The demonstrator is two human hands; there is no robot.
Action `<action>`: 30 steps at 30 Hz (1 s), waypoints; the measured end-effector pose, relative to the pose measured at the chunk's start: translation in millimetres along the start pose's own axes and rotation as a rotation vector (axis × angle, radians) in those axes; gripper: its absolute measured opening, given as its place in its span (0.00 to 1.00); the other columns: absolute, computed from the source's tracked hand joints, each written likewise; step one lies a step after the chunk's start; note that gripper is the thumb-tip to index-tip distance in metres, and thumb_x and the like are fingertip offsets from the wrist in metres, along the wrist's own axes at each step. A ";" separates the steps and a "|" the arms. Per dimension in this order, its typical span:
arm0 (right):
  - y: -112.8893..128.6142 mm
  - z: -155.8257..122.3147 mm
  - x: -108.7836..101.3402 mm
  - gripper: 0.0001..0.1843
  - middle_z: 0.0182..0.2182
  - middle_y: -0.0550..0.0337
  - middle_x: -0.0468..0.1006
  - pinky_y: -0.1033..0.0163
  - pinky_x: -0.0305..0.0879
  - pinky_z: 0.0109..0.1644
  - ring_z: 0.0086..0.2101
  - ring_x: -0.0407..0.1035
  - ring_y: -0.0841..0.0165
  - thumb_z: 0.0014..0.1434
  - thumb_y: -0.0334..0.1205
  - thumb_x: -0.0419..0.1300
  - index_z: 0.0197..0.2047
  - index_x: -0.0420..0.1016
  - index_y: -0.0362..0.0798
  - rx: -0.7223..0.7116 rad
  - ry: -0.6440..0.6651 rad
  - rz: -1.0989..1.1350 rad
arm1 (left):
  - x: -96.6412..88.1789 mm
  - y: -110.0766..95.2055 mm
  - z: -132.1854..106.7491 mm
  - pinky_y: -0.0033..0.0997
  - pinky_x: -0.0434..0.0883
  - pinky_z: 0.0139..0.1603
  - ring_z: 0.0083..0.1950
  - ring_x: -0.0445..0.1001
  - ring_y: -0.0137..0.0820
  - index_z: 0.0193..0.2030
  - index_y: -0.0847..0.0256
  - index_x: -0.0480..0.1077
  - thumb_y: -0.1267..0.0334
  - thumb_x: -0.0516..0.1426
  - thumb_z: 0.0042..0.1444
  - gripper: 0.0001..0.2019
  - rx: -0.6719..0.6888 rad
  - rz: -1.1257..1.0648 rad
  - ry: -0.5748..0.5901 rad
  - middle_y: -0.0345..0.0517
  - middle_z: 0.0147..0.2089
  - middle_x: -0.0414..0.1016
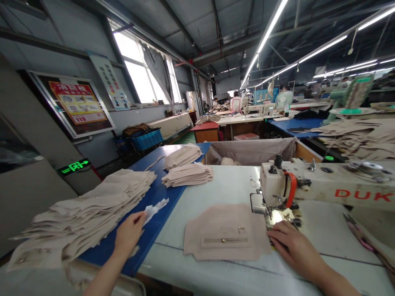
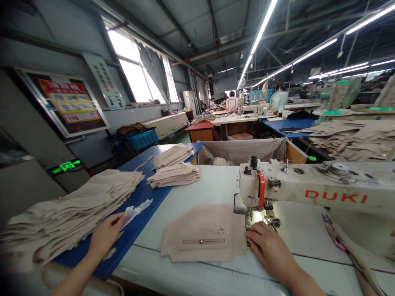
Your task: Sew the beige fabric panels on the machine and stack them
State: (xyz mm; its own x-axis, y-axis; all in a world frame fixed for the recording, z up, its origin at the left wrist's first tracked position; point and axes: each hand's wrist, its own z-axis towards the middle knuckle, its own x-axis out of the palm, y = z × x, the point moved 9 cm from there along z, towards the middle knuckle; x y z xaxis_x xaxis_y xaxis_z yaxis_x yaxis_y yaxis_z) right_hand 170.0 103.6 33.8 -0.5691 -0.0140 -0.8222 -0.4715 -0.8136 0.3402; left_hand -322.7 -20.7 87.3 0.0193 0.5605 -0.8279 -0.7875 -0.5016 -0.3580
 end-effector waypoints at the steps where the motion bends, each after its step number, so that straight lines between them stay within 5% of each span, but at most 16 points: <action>1: 0.1 0.5 0.1 0.13 0.35 0.55 0.76 0.60 0.69 0.41 0.37 0.71 0.64 0.67 0.36 0.51 0.42 0.78 0.51 -0.001 0.004 0.003 | -4.7 -7.2 -1.5 0.39 0.75 0.42 0.40 0.80 0.44 0.31 0.57 0.76 0.49 0.47 0.52 0.20 0.028 0.010 -0.029 0.50 0.38 0.82; 6: 3.0 3.9 -2.2 0.14 0.34 0.54 0.76 0.59 0.67 0.42 0.37 0.68 0.63 0.66 0.34 0.50 0.40 0.78 0.49 -0.011 0.004 -0.021 | -3.4 -90.2 -23.1 0.46 0.69 0.57 0.47 0.76 0.45 0.35 0.58 0.75 0.52 0.45 0.59 0.20 0.386 -0.027 -0.079 0.54 0.42 0.80; 13: 3.1 2.1 -19.7 0.13 0.31 0.54 0.76 0.60 0.65 0.39 0.34 0.67 0.64 0.66 0.33 0.50 0.39 0.77 0.47 -0.031 -0.142 -0.047 | 62.8 -262.3 -122.1 0.39 0.72 0.52 0.45 0.76 0.37 0.42 0.59 0.76 0.64 0.45 0.66 0.17 0.945 -0.233 0.059 0.50 0.42 0.79; 17: 2.7 -2.1 -24.3 0.13 0.29 0.54 0.75 0.60 0.64 0.40 0.34 0.66 0.64 0.66 0.33 0.50 0.37 0.77 0.46 -0.018 -0.158 -0.065 | 97.2 -334.2 -171.1 0.38 0.73 0.50 0.45 0.75 0.36 0.40 0.62 0.74 0.73 0.46 0.65 0.15 1.144 -0.215 0.152 0.51 0.41 0.78; 22: 10.3 1.1 -11.5 0.09 0.30 0.56 0.74 0.61 0.63 0.40 0.35 0.65 0.64 0.63 0.34 0.55 0.39 0.77 0.48 -0.081 -0.021 -0.097 | 130.6 -352.9 -182.1 0.42 0.73 0.49 0.45 0.74 0.40 0.40 0.65 0.73 0.77 0.49 0.60 0.12 1.146 -0.043 0.336 0.54 0.42 0.77; 30: 7.9 4.1 -5.9 0.08 0.30 0.56 0.73 0.61 0.62 0.41 0.35 0.64 0.64 0.63 0.35 0.56 0.38 0.77 0.48 -0.074 0.036 -0.114 | 132.4 -348.8 -179.0 0.38 0.72 0.51 0.48 0.73 0.35 0.45 0.61 0.73 0.77 0.49 0.62 0.14 1.139 -0.137 0.407 0.48 0.47 0.76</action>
State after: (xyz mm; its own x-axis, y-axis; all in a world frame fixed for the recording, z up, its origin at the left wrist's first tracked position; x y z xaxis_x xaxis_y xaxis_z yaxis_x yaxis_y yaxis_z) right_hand 166.9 99.7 43.2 -0.4896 0.0615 -0.8698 -0.4803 -0.8516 0.2102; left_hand 64.8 110.5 25.2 0.1753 0.2132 -0.9612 -0.8496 0.5261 -0.0383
